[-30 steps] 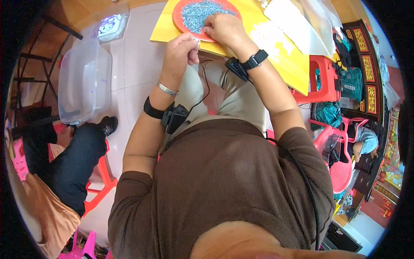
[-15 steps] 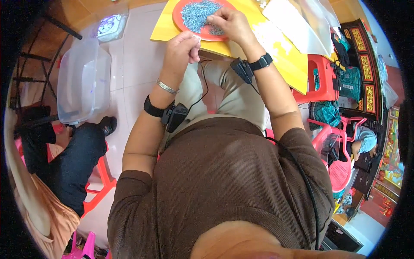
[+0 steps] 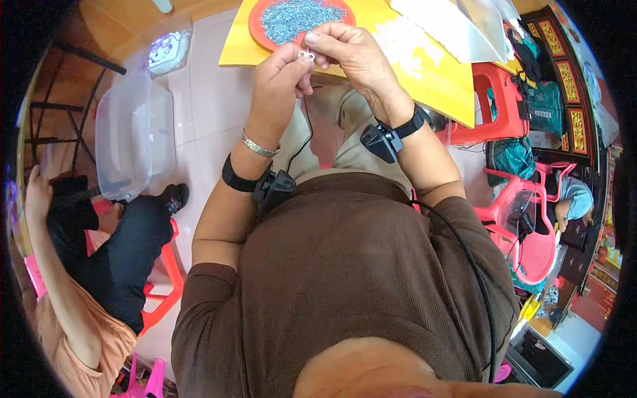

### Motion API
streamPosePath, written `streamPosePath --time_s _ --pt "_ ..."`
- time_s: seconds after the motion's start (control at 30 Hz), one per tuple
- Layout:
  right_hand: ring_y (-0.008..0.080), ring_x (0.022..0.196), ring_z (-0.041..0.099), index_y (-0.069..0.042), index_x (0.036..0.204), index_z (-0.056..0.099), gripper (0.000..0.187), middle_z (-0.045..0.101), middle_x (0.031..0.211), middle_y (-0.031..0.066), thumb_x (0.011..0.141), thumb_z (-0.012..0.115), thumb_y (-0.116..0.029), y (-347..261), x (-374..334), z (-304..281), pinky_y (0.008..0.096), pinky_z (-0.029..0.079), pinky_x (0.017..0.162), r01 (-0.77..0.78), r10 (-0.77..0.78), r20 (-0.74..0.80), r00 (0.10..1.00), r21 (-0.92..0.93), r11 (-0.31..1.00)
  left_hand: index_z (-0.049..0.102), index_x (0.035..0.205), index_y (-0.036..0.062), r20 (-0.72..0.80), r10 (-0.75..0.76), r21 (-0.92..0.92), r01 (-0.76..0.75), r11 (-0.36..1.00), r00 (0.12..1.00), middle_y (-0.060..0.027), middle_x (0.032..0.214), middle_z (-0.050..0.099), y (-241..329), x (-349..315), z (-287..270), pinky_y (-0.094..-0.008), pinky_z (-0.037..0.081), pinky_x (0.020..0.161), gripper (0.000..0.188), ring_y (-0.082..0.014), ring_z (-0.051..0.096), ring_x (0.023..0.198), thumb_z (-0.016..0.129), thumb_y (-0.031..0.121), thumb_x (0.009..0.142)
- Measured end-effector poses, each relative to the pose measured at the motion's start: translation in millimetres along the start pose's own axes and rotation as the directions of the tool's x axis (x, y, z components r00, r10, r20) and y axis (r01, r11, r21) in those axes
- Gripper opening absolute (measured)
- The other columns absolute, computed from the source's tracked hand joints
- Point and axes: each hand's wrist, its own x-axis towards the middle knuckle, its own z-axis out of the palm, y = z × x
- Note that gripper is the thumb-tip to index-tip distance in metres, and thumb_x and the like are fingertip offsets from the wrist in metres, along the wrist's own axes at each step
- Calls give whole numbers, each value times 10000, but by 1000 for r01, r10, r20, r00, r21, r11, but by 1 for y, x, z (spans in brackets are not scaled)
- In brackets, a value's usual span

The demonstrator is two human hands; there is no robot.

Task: Assembling small plastic components with screws by hand.

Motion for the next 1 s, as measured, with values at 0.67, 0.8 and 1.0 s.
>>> streamPosePath --time_s 0.67,0.8,1.0 --pt "27 593 468 -48 802 623 194 537 655 -37 840 643 -238 -1 -9 4 167 379 521 123 -127 -38 991 -89 988 513 757 49 -31 -19 -19 18 1000 999 2 621 464 -2 -2 6 -209 355 516 156 -85 446 548 471 157 863" --pt "44 634 473 -63 820 628 156 549 683 -41 855 620 -215 2 -10 0 180 393 588 67 -68 -13 998 -103 992 506 749 52 -25 -14 -28 13 1000 1000 4 620 459 -2 -2 5 -208 354 516 154 -85 443 546 467 151 861" --pt "42 624 460 -59 817 625 162 538 674 -41 854 621 -217 4 -9 -1 181 387 580 92 -93 -23 995 -55 994 540 734 26 -52 6 -25 -8 1000 999 10 576 477 -5 -1 5 -203 355 481 160 -59 425 513 507 150 830"
